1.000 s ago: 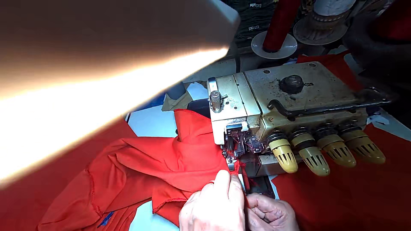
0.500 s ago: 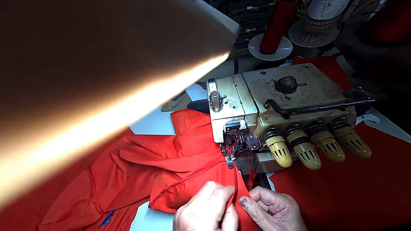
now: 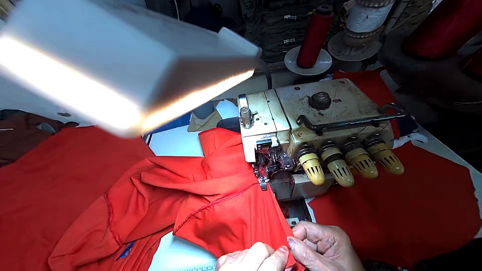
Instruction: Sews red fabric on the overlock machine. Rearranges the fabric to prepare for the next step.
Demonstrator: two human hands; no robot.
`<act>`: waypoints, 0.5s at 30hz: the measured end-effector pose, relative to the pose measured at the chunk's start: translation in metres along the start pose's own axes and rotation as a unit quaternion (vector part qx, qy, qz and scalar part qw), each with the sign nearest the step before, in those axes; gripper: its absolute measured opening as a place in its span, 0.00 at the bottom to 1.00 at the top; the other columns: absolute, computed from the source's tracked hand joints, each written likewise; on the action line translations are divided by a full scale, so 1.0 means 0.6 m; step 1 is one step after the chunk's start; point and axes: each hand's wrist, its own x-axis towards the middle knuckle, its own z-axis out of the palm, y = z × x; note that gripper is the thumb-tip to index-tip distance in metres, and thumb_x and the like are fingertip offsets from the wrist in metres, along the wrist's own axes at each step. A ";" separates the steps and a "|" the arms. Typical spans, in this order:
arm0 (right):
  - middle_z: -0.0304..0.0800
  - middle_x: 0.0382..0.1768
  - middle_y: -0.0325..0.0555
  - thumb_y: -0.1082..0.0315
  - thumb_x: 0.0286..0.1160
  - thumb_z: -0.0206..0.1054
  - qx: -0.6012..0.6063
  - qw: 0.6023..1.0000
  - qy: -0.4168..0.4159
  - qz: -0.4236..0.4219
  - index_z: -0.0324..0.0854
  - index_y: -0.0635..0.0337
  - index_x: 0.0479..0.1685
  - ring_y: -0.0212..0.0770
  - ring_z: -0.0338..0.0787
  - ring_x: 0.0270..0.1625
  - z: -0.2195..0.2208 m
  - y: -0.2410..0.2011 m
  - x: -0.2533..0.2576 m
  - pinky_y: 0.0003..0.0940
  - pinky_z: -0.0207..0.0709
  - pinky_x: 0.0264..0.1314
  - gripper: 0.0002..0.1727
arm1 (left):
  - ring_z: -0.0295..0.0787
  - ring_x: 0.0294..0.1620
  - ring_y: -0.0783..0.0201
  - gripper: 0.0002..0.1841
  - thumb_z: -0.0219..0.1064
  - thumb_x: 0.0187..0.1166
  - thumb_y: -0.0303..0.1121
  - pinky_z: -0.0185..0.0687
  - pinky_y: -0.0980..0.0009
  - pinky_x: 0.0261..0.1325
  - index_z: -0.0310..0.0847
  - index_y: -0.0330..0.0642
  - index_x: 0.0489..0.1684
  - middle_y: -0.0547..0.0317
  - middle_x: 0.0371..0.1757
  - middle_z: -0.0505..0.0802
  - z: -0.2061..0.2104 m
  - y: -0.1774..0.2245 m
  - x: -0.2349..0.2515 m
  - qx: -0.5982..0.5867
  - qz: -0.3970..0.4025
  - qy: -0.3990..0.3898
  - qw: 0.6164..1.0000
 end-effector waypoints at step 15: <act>0.85 0.24 0.26 0.83 0.72 0.57 -0.006 0.997 -0.071 -0.028 0.85 0.65 0.35 0.14 0.81 0.28 -0.002 0.002 -0.008 0.13 0.74 0.33 0.10 | 0.82 0.25 0.64 0.06 0.72 0.79 0.31 0.74 0.76 0.28 0.92 0.38 0.39 0.52 0.27 0.89 -0.001 -0.004 -0.010 -0.012 0.002 0.000 1.000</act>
